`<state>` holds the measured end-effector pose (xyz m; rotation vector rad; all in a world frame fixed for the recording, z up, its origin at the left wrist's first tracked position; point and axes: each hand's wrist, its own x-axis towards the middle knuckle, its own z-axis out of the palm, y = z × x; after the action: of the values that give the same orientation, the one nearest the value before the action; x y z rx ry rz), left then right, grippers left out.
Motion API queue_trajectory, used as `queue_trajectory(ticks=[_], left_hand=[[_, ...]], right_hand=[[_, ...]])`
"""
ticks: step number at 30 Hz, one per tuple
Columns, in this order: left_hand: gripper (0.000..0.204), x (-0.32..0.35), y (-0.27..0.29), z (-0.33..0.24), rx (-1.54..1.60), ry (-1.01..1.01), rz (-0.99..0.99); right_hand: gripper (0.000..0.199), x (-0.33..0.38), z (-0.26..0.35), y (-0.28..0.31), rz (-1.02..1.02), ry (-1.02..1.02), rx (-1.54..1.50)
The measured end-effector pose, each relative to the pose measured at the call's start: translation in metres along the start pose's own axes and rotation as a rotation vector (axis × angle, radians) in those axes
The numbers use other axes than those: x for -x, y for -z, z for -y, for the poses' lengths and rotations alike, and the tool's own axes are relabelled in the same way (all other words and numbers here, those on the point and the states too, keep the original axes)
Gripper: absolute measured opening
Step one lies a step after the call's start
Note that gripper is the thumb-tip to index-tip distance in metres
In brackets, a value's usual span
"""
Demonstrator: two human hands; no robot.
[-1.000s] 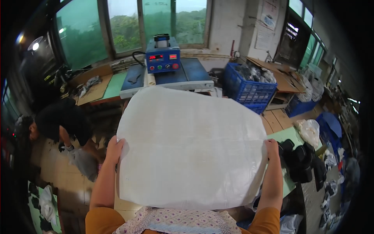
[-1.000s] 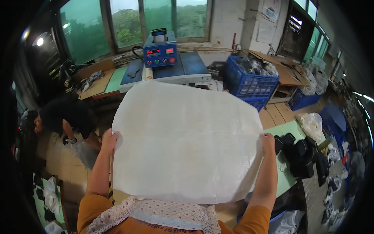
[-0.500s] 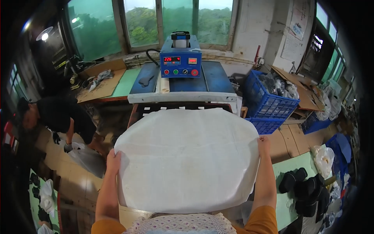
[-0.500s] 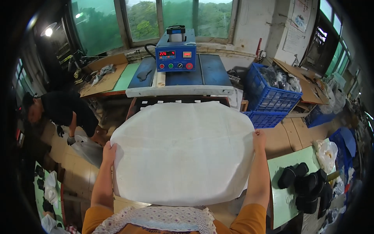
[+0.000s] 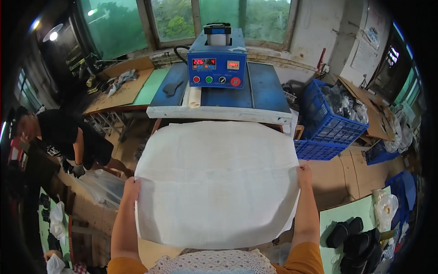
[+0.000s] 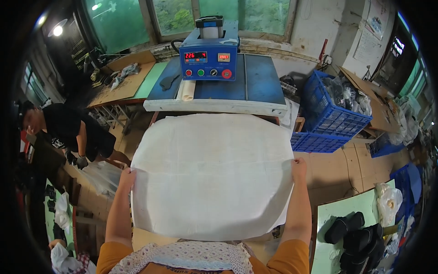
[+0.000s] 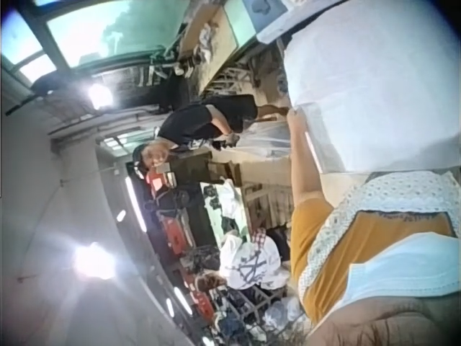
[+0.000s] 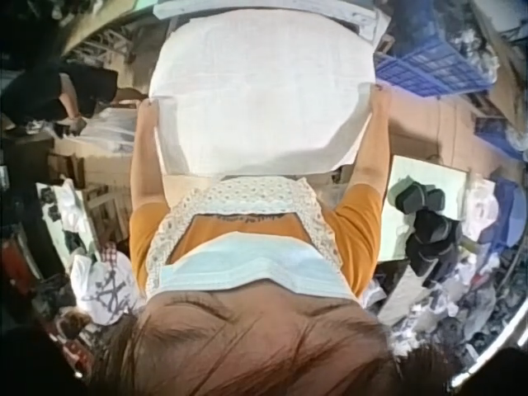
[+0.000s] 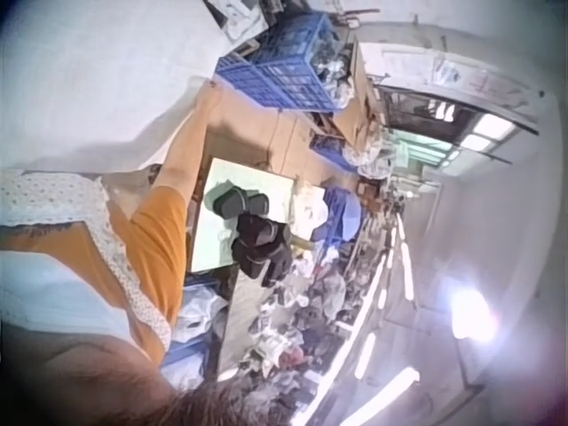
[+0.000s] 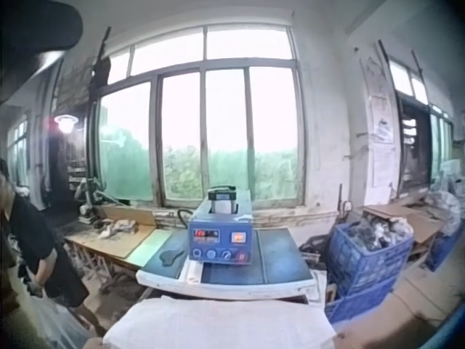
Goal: Arranging shoe upper components on a heat press, applying small white labels, and operating the machine to fuse them.
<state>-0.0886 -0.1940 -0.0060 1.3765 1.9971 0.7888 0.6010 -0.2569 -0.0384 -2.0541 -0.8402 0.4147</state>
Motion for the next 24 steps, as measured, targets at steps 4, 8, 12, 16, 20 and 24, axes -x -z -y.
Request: queue_trajectory(ticks=[4,8,12,16,20,24], left_hand=[[0.023,0.001,-0.016,-0.009,0.129,0.077,0.001],[0.023,-0.016,-0.017,-0.01,0.064,-0.062,-0.049],[0.019,-0.009,0.004,-0.032,-0.023,-0.08,-0.048],[0.013,-0.005,0.009,-0.042,0.093,-0.182,-0.101],[0.012,-0.005,0.011,-0.046,0.265,-0.13,-0.074],[0.015,-0.037,0.001,-0.029,0.058,-0.182,-0.12]], right_hand=[[0.023,0.006,0.013,0.004,0.125,-0.175,0.135],[0.025,-0.017,-0.02,0.007,0.167,-0.124,0.183],[0.023,-0.016,0.027,0.0,0.307,-0.287,0.022],[0.016,-0.012,0.032,0.004,0.158,-0.034,-0.111],[0.013,-0.001,0.034,0.005,0.079,-0.019,-0.092],[0.021,-0.005,0.031,-0.011,-0.015,-0.041,-0.032]])
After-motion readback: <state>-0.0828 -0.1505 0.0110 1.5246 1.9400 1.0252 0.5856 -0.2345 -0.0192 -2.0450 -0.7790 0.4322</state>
